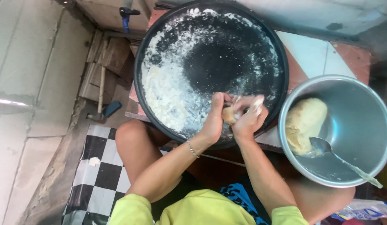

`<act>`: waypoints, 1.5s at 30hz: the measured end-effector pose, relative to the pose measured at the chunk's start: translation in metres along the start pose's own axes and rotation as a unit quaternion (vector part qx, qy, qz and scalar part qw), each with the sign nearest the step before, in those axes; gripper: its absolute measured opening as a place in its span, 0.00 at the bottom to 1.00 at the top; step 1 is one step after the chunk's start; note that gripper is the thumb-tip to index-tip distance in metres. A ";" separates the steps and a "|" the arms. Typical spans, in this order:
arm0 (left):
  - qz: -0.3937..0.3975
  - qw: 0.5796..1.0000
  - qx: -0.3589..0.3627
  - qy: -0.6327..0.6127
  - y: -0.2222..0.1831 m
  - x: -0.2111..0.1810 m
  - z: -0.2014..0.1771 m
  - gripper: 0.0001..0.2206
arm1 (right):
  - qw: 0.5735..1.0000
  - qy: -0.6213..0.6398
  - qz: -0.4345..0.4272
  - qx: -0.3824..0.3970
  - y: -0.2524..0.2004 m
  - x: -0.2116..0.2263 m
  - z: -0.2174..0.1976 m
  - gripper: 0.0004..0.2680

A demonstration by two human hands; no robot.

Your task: The person is shaping small dough balls by pinching pieces from a bowl, rolling them between their palms, and placing them on a floured tray.

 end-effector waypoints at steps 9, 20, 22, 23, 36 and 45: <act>0.109 0.975 -0.036 0.191 -0.015 -0.029 0.034 0.29 | 0.951 -0.223 -0.089 0.194 0.020 0.031 0.022 0.13; -0.103 0.983 0.023 -0.150 0.011 0.010 0.018 0.44 | 0.975 -0.114 -0.084 0.170 0.019 0.050 0.024 0.19; -0.028 0.999 0.020 0.018 0.011 0.005 0.024 0.37 | 0.980 -0.131 -0.059 0.140 0.022 0.039 0.018 0.13; -0.028 0.999 0.022 0.019 0.009 0.002 0.028 0.37 | 0.980 -0.132 -0.060 0.138 0.025 0.033 0.016 0.13; -0.052 0.986 -0.011 -0.156 0.008 -0.010 0.019 0.42 | 0.981 -0.012 -0.147 0.124 0.009 0.012 0.009 0.23; 0.082 0.986 -0.009 0.148 -0.028 -0.046 0.058 0.34 | 0.984 0.116 0.114 0.073 0.014 0.020 0.019 0.15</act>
Point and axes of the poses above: each hand's wrist, its own y-axis towards the middle knuckle, its own z-axis out of the palm, x = y × z, the point moved 4 cm from there along y, towards the middle knuckle, and after that the axes turned 5 degrees about -z, right-handed, at the moved point
